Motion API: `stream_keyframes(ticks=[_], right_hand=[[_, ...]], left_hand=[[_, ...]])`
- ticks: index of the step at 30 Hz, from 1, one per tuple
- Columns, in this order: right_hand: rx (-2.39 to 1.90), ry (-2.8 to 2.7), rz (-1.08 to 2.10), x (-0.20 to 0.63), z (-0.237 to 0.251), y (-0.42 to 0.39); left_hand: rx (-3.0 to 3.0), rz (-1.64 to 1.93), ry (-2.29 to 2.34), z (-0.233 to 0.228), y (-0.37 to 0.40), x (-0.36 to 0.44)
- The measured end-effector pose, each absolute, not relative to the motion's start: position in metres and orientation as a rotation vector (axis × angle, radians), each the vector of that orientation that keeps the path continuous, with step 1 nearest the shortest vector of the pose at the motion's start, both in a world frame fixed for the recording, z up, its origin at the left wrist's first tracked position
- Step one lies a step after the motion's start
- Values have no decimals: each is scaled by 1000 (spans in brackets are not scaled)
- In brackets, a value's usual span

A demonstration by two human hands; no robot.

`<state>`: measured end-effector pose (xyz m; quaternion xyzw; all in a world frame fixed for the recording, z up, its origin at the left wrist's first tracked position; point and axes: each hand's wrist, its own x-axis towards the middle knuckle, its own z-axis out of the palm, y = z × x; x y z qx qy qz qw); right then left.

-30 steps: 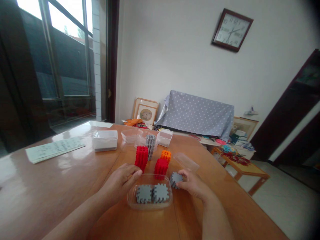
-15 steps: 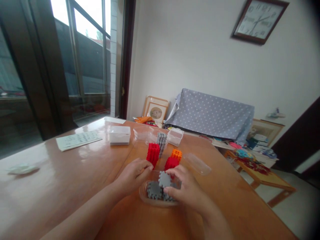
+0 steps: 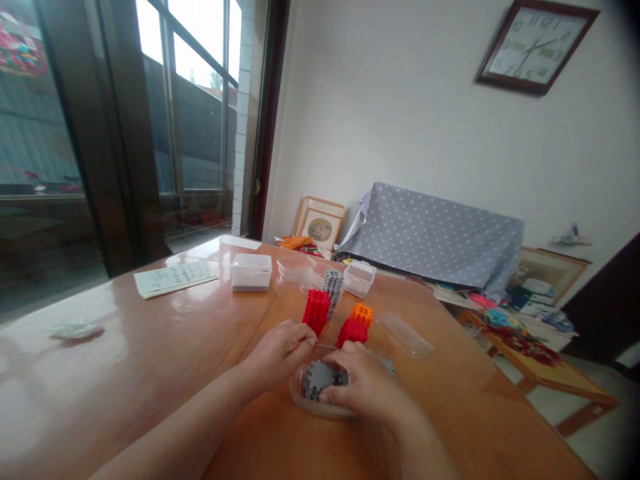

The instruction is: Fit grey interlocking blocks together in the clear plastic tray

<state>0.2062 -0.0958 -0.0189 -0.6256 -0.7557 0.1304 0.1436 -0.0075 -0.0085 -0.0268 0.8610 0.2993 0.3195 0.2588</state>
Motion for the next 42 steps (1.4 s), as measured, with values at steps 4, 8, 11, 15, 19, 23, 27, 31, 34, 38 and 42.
stream_keyframes(ticks=[4,8,11,15,19,23,27,31,34,38,42], right_hand=[[-1787,-2190,355,206,-20,-94],[-1746,-2120,392,213,-19,-95],[-1718,-2010,412,224,-21,-96],[-1708,-1819,427,248,-29,-98],[-1666,-1664,512,267,-37,-100],[-1639,-1623,565,275,-40,-100],[-1658,-1600,577,280,-42,-100],[-1657,-1582,569,287,-43,-100],[-1675,-1561,561,289,-40,-102],[-1672,-1551,564,289,-38,-102],[-1665,-1538,604,289,-38,-102]], left_hand=[[2337,886,797,-28,-8,-9],[2348,887,773,-29,-8,-9],[2370,879,726,-29,-10,-10],[2474,794,565,-23,-16,-10],[2596,625,475,-11,-26,-12],[2644,450,487,-2,-33,-13],[2667,411,508,0,-35,-13],[2678,408,511,-1,-34,-12],[2686,400,513,-2,-34,-12],[2692,409,512,-2,-34,-12],[2675,438,496,-3,-34,-13]])
